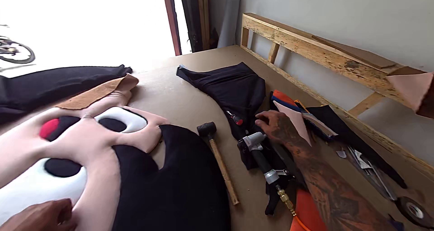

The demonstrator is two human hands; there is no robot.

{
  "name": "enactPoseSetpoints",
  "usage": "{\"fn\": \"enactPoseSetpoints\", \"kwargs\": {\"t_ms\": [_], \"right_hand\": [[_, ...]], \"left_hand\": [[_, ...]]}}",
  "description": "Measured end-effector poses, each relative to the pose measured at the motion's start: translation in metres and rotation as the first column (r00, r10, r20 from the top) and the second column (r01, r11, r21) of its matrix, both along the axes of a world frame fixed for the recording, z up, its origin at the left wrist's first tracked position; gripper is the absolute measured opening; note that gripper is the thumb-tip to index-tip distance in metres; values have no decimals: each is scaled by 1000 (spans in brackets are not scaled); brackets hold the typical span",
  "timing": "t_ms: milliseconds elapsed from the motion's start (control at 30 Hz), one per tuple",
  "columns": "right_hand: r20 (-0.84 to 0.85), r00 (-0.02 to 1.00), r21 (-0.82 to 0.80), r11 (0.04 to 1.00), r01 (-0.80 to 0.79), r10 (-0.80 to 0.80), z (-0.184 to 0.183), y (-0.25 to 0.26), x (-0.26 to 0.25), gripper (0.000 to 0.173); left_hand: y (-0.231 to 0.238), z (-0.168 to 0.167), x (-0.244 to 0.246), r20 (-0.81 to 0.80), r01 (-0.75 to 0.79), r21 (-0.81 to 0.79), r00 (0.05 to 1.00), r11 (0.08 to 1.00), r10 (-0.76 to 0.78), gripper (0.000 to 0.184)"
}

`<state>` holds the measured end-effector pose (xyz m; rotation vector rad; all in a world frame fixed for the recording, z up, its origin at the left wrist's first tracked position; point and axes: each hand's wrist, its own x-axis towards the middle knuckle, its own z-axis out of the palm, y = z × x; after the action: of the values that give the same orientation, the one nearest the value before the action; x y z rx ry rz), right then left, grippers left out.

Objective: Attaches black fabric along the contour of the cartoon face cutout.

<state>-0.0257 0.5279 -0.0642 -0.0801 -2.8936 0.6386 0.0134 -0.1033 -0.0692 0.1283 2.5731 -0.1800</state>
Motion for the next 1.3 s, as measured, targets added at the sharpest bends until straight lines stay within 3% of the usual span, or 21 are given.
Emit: {"fn": "enactPoseSetpoints", "kwargs": {"t_ms": [67,200,267,300,367,400,467,533,600,667,800,1300], "right_hand": [[24,996,79,993,-90,88,-27,-29,-38,39],[191,977,241,960,-142,96,-58,-76,-80,51],[194,975,290,944,-160,106,-67,-79,-91,48],[213,974,306,941,-146,82,-56,-89,-88,42],[290,957,275,956,-102,18,1,-144,-61,34],[244,966,196,971,-139,89,20,-169,-49,33],[52,925,-84,925,-371,376,17,-204,-46,35],[-48,791,-401,714,-574,609,2,-269,-29,35],[-44,645,-522,533,-666,763,-15,-350,1,29],[-14,540,-418,486,-767,841,-41,-413,22,24],[-48,511,-216,490,-844,858,-83,-471,30,18],[-16,539,44,539,-841,842,-82,-499,37,15]], "left_hand": [[-9,-18,-5,-27,-102,-32,994,994,101,40],[-24,-22,6,-87,-196,-69,978,978,190,39],[-33,-28,7,-121,-181,-38,977,983,175,34],[-36,-30,7,-124,-164,-26,979,986,160,33],[-40,-31,6,-119,-137,2,984,991,137,31],[-43,-31,6,-116,-125,13,985,992,126,29],[-47,-32,5,-98,-118,38,988,992,122,29],[-52,-35,5,-99,-126,77,986,989,133,30],[-60,-37,4,-107,-135,116,983,984,148,33],[-65,-40,3,-114,-143,161,980,977,162,34],[-71,-37,1,-96,-155,210,979,965,178,35],[-70,-30,3,-155,-100,164,980,981,126,36]]}}
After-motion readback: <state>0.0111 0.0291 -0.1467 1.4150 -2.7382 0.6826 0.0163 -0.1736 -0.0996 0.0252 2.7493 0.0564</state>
